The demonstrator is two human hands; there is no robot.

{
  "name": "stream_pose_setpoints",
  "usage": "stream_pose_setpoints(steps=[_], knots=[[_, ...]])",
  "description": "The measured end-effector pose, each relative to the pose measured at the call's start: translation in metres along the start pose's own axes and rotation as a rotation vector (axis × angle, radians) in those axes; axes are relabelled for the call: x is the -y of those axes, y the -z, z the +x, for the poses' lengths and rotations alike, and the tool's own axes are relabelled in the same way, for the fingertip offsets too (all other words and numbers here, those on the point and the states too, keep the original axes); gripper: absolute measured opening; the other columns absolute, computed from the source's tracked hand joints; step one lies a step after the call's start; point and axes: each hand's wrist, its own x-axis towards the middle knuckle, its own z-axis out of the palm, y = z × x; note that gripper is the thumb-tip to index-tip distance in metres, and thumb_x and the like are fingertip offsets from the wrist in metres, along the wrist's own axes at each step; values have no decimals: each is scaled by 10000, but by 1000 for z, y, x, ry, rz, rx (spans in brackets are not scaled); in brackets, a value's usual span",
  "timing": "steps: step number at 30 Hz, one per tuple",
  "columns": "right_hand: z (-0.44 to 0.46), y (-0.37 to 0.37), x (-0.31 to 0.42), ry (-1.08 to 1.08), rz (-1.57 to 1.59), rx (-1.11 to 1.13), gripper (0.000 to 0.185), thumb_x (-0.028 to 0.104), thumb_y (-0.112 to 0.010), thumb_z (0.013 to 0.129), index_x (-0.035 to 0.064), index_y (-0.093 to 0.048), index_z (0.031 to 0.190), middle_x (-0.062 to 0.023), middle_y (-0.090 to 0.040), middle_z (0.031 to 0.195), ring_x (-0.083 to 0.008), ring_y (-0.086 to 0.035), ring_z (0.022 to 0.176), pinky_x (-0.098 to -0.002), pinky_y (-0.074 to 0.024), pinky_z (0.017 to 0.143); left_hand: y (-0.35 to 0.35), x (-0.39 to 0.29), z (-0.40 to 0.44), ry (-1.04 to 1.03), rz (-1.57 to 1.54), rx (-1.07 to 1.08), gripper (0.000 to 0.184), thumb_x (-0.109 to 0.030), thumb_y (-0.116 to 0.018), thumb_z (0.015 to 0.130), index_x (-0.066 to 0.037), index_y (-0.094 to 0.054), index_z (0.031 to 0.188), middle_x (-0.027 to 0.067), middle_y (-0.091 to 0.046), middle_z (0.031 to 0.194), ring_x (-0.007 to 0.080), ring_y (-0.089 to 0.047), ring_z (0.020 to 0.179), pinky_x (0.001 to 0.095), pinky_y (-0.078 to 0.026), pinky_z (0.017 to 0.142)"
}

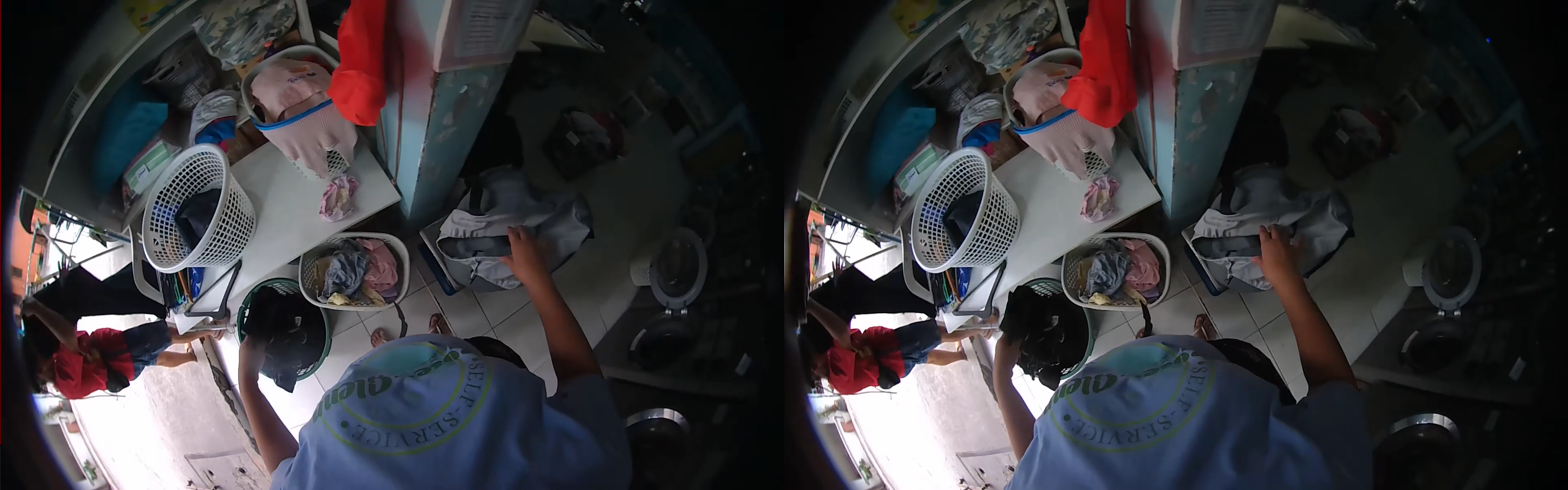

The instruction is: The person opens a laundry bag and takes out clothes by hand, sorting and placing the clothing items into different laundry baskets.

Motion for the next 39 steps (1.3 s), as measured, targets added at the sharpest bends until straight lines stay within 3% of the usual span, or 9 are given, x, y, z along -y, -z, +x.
stream_pose_setpoints(steps=[2,8,12,17,21,28,30,36,39], knots=[[-13,-9,-9,-88,-277,11,408,245,-681,709,109,-573,1079,-70,-568,1027,-236,-533,999,-608,-167,988,13,25,11,49,423,-11,465,-296,-605,787,39,-534,1101,218,-611,1000,352,-579,962,377,-443,815],[-24,-25,-14,-131,-313,106,103,166,-576,761,105,-645,806,-48,-566,922,-238,-543,930,-622,-132,1000,-32,-4,61,-364,440,18,438,-273,-608,807,-1,-520,1140,204,-568,1093,339,-551,1008,383,-432,854],[-31,-25,-21,-101,-303,-6,161,132,-528,766,95,-665,689,-68,-576,880,-239,-548,888,-601,-147,1008,-111,-87,59,-505,372,427,438,-271,-626,808,-31,-517,1158,173,-584,1063,314,-564,987,363,-443,834],[-35,26,-18,-276,-175,80,173,243,-594,775,97,-683,747,-98,-515,1137,-290,-450,1073,-613,-158,981,-202,-208,19,-850,223,688,385,-243,-616,814,-46,-535,1133,178,-585,1041,307,-560,989,353,-436,838],[-14,45,-43,-318,-185,-392,240,285,-633,766,148,-644,962,-117,-285,1361,-344,-297,1205,-631,-169,961,-292,-269,2,-1114,84,804,344,-211,-595,807,-32,-540,1096,196,-592,983,345,-564,934,388,-444,803],[40,66,-123,-385,-17,-266,494,26,-638,710,175,-528,1168,-177,-231,1361,-347,-405,1120,-487,-367,898,-458,-365,3,-942,102,736,297,-145,-546,818,-30,-553,1092,188,-568,1089,350,-525,1027,382,-417,878],[49,74,-152,-271,111,-268,571,-60,-586,688,143,-480,1212,-179,-328,1278,-360,-465,1026,-423,-431,847,-499,-372,21,-1039,33,137,401,-218,-555,818,-41,-503,1174,208,-509,1185,374,-458,1116,391,-361,952],[52,107,-192,-59,382,-115,730,-158,-489,643,29,-298,1322,-230,-369,1206,-395,-452,1048,-386,-424,855,-499,-424,14,-873,243,439,616,-350,-575,803,-54,-362,1300,210,-378,1319,341,-322,1248,370,-286,1020],[53,110,-192,31,462,-67,726,-150,-483,644,-19,-263,1323,-250,-378,1194,-416,-455,1043,-392,-418,863,-579,-387,-1,-763,511,320,667,-383,-607,753,-171,-340,1327,201,-187,1410,461,-185,1271,566,-317,939]])
